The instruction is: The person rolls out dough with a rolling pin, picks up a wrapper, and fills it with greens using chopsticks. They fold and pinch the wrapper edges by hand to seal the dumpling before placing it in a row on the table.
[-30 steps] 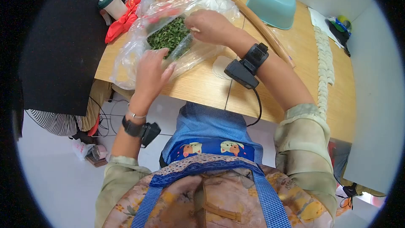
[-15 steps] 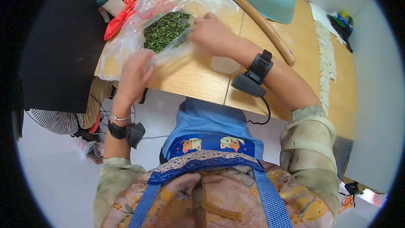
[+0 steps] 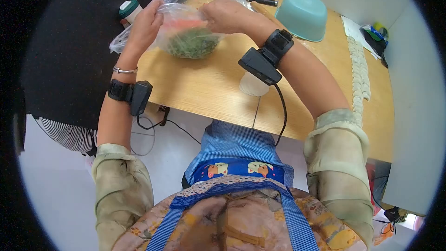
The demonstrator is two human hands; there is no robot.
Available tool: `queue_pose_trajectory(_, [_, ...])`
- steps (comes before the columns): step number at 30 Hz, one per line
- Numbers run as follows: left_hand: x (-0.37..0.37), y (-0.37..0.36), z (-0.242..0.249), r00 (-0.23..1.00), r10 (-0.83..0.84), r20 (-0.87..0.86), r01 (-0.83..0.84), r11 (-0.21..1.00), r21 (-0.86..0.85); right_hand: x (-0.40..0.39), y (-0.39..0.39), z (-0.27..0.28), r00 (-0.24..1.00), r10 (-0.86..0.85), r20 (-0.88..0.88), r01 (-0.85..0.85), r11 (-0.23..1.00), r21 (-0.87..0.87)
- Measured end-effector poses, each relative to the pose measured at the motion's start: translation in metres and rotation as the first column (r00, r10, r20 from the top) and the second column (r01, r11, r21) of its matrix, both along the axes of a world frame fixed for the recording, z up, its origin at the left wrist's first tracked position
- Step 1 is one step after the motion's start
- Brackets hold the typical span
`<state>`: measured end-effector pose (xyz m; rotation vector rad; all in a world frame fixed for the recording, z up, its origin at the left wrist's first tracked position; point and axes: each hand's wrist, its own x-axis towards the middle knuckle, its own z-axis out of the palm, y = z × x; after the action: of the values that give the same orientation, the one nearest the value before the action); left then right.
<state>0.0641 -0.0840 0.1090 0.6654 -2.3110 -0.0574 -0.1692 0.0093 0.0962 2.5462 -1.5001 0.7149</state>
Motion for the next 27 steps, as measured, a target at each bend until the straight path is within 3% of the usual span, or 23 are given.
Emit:
queue_pose_trajectory(1, [0.001, -0.002, -0.001, 0.999, -0.025, -0.032, 0.024, 0.999, -0.023, -0.001, 0.000, 0.001, 0.995, -0.080, -0.058, 0.088, 0.986, 0.143])
queue_pose_trajectory(3, [0.000, 0.000, 0.000, 0.997, -0.053, -0.063, 0.050, 0.998, -0.050, -0.006, -0.004, 0.002, 0.996, -0.087, 0.007, 0.085, 0.985, 0.151])
queue_pose_trajectory(6, [0.005, 0.015, 0.000, 0.997, 0.002, 0.083, -0.007, 0.999, 0.054, -0.013, -0.008, 0.003, 0.991, -0.091, 0.098, 0.080, 0.991, 0.111])
queue_pose_trajectory(8, [0.009, 0.021, 0.002, 0.964, -0.103, 0.246, 0.036, 0.964, 0.262, -0.012, -0.007, 0.009, 0.989, -0.089, 0.121, 0.082, 0.995, 0.062])
queue_pose_trajectory(9, [0.011, 0.017, -0.003, 0.963, -0.105, 0.246, 0.038, 0.965, 0.261, -0.011, -0.006, 0.011, 0.985, -0.075, 0.157, 0.065, 0.996, 0.066])
queue_pose_trajectory(11, [0.016, 0.009, -0.016, 0.995, -0.060, 0.074, 0.042, 0.974, 0.221, -0.010, -0.001, 0.017, 0.979, -0.063, 0.193, 0.050, 0.996, 0.068])
queue_pose_trajectory(13, [0.018, 0.011, -0.016, 0.996, -0.064, 0.063, 0.048, 0.970, 0.239, -0.013, 0.005, 0.020, 0.996, -0.054, -0.066, 0.062, 0.989, 0.132])
queue_pose_trajectory(15, [0.020, 0.013, -0.022, 0.996, -0.066, 0.053, 0.050, 0.965, 0.257, -0.016, 0.004, 0.019, 0.990, -0.069, -0.124, 0.094, 0.975, 0.202])
queue_pose_trajectory(17, [0.018, 0.014, -0.035, 0.964, -0.228, -0.139, 0.251, 0.950, 0.184, -0.020, 0.003, 0.013, 0.980, -0.084, -0.183, 0.132, 0.954, 0.270])
queue_pose_trajectory(18, [0.018, 0.019, -0.037, 0.963, -0.231, -0.139, 0.255, 0.949, 0.186, -0.021, 0.004, 0.011, 0.991, -0.075, -0.112, 0.093, 0.982, 0.165])
queue_pose_trajectory(19, [0.018, 0.026, -0.041, 0.967, -0.198, -0.162, 0.239, 0.925, 0.295, -0.023, 0.005, 0.008, 0.998, -0.057, -0.042, 0.059, 0.997, 0.056])
queue_pose_trajectory(20, [0.018, 0.033, -0.044, 0.970, -0.162, -0.181, 0.223, 0.889, 0.400, -0.024, 0.005, 0.006, 0.997, -0.059, -0.041, 0.061, 0.996, 0.058])
queue_pose_trajectory(21, [0.018, 0.038, -0.051, 0.970, -0.163, -0.180, 0.223, 0.888, 0.402, -0.023, 0.007, 0.004, 0.993, -0.100, -0.062, 0.103, 0.994, 0.045])
queue_pose_trajectory(23, [0.016, 0.047, -0.070, 0.999, -0.051, 0.001, 0.049, 0.965, 0.258, -0.023, 0.010, -0.002, 0.987, -0.139, -0.082, 0.142, 0.989, 0.030])
queue_pose_trajectory(25, [0.015, 0.074, -0.067, 0.996, -0.062, 0.065, 0.045, 0.972, 0.232, -0.034, 0.011, -0.019, 0.910, -0.106, -0.400, 0.077, 0.993, -0.088])
queue_pose_trajectory(27, [0.014, 0.094, -0.047, 0.853, -0.280, 0.440, 0.114, 0.923, 0.367, -0.038, 0.018, -0.029, 0.910, -0.081, -0.405, 0.037, 0.992, -0.117])
